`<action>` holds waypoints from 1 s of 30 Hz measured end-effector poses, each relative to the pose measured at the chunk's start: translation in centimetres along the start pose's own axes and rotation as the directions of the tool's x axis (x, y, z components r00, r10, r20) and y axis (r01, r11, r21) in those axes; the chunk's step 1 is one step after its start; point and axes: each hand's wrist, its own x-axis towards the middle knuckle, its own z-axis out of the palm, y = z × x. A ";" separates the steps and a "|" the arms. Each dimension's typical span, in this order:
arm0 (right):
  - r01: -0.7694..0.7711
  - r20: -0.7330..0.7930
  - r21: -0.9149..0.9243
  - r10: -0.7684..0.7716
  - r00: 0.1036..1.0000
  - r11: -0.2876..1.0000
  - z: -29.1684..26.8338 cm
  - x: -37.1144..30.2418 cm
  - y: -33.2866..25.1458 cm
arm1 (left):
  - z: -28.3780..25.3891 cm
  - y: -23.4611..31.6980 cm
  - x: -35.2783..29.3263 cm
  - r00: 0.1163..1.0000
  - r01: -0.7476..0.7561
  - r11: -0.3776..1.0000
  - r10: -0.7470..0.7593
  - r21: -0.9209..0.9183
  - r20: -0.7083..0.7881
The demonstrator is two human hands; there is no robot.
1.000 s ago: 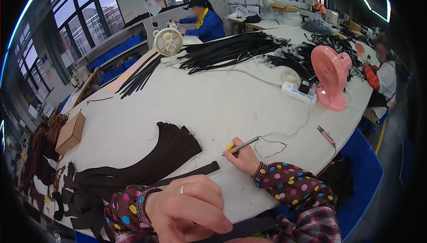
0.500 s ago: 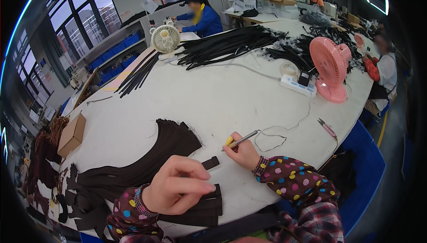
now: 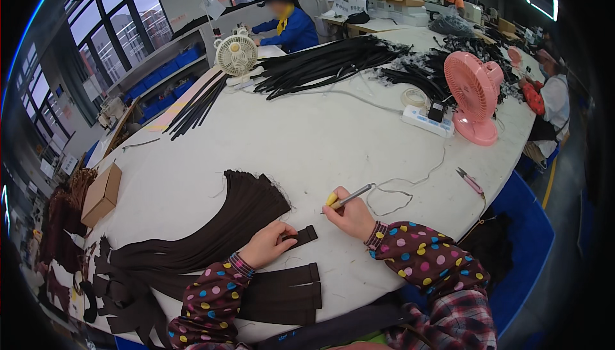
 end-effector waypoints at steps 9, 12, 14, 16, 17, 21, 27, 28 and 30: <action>-0.039 0.057 0.005 0.039 0.998 0.999 0.0 -0.2 -0.2 | 0.4 1.0 -0.2 0.999 0.032 0.997 -0.030 0.063 -0.025; -0.036 0.058 -0.007 0.037 0.998 0.999 0.0 -0.5 -0.2 | 0.7 1.1 -0.3 0.999 0.033 0.996 -0.030 0.087 -0.026; -0.040 0.065 0.000 0.040 0.997 0.999 -0.1 -0.7 -0.2 | 0.6 1.2 -0.3 0.999 0.037 0.995 -0.036 0.092 -0.016; -0.044 0.069 0.023 0.043 0.997 0.999 0.1 -0.7 0.0 | 0.6 1.4 -0.4 0.998 0.061 0.995 -0.061 0.081 -0.003; -0.041 0.068 0.048 0.038 0.997 0.998 0.2 -0.6 0.3 | 0.6 1.2 -0.3 0.998 0.066 0.994 -0.066 0.083 -0.003; -0.108 0.069 0.100 0.102 0.992 0.989 0.5 0.0 -0.1 | 0.1 0.9 0.0 0.996 0.088 0.994 -0.087 0.072 -0.014; -0.366 0.163 0.292 0.331 0.929 0.884 -0.2 0.3 -0.7 | -1.2 1.2 1.1 0.993 0.032 0.995 -0.042 0.092 0.113; -0.353 0.171 0.291 0.315 0.934 0.889 0.0 0.2 -0.4 | -1.4 1.3 1.2 0.990 0.034 0.994 -0.049 0.107 0.135; -0.357 0.185 0.296 0.313 0.932 0.886 0.3 -0.1 -0.6 | -1.6 1.2 1.8 0.986 0.047 0.995 -0.060 0.086 0.158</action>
